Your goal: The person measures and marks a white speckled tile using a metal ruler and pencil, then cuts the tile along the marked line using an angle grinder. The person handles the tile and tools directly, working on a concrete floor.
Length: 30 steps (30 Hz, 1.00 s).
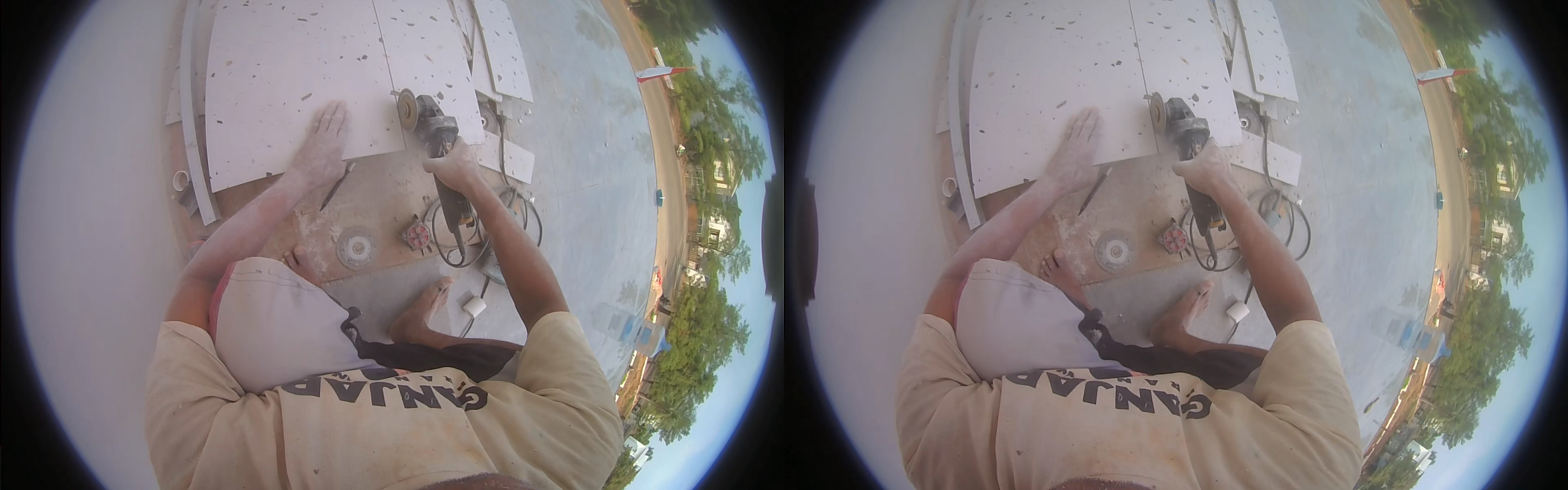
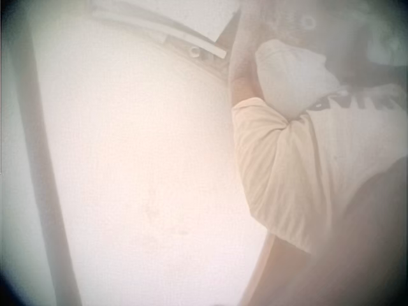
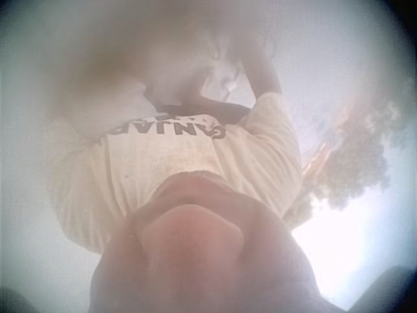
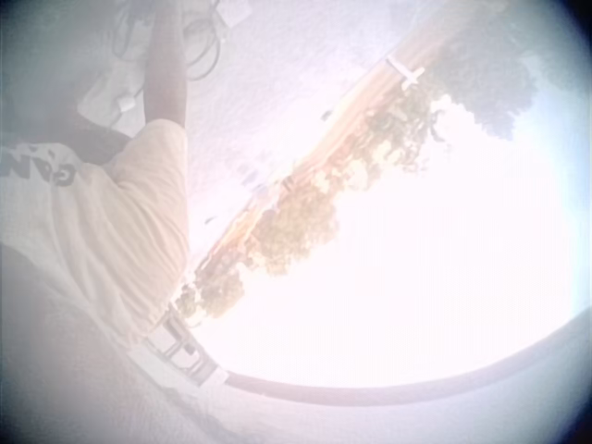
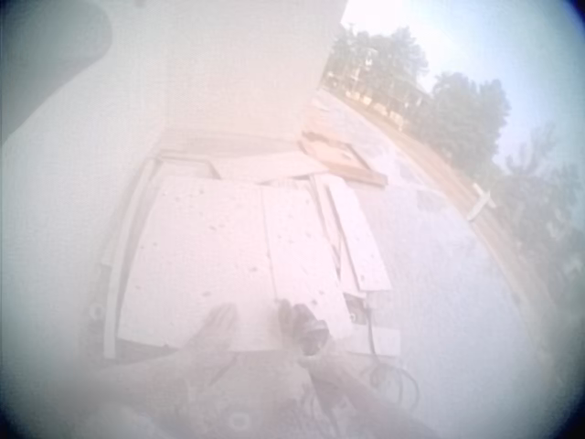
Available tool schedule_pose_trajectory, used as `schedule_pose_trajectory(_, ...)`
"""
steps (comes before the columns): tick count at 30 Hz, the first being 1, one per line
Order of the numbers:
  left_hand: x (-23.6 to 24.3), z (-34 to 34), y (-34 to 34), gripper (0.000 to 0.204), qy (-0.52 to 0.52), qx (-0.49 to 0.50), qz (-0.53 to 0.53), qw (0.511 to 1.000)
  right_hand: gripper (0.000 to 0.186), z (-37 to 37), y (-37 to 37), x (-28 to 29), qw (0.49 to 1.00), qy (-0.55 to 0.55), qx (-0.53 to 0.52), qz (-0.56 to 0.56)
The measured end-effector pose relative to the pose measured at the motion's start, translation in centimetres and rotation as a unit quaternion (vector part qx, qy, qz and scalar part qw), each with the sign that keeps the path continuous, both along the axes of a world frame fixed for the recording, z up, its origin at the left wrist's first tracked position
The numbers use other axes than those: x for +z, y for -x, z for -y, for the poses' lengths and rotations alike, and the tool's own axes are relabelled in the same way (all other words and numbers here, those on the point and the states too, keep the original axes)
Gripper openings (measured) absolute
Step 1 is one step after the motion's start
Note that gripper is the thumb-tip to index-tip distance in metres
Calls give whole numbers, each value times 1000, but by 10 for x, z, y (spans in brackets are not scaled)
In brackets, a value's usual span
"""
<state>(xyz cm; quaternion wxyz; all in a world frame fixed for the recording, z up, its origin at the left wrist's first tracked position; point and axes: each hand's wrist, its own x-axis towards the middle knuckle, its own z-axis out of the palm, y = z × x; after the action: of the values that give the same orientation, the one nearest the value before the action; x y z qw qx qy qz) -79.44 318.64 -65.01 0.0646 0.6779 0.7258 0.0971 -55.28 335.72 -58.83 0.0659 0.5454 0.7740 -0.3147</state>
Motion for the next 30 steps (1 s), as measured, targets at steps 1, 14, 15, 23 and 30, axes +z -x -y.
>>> schedule_pose_trajectory(1, -1, -1, -1, 95, -9, -1, 11, 1000, 79, -1, -2, -4, 1000, -12, -5, -4)
schedule_pose_trajectory(14, -1, 1, 0, 95, -12, 9, 16, 1000, 69, 0, 1, -8, 998, -55, -2, -21)
schedule_pose_trajectory(15, -1, 1, 0, 95, -15, 9, 19, 1000, 69, 1, 4, -6, 998, -57, -2, -24)
schedule_pose_trajectory(23, 6, 1, -2, 88, -3, 9, 37, 999, 72, -5, 9, -2, 998, -57, -6, -19)
schedule_pose_trajectory(30, 5, 2, 0, 87, -10, 11, 43, 999, 71, -2, 15, 11, 999, -44, 1, -23)
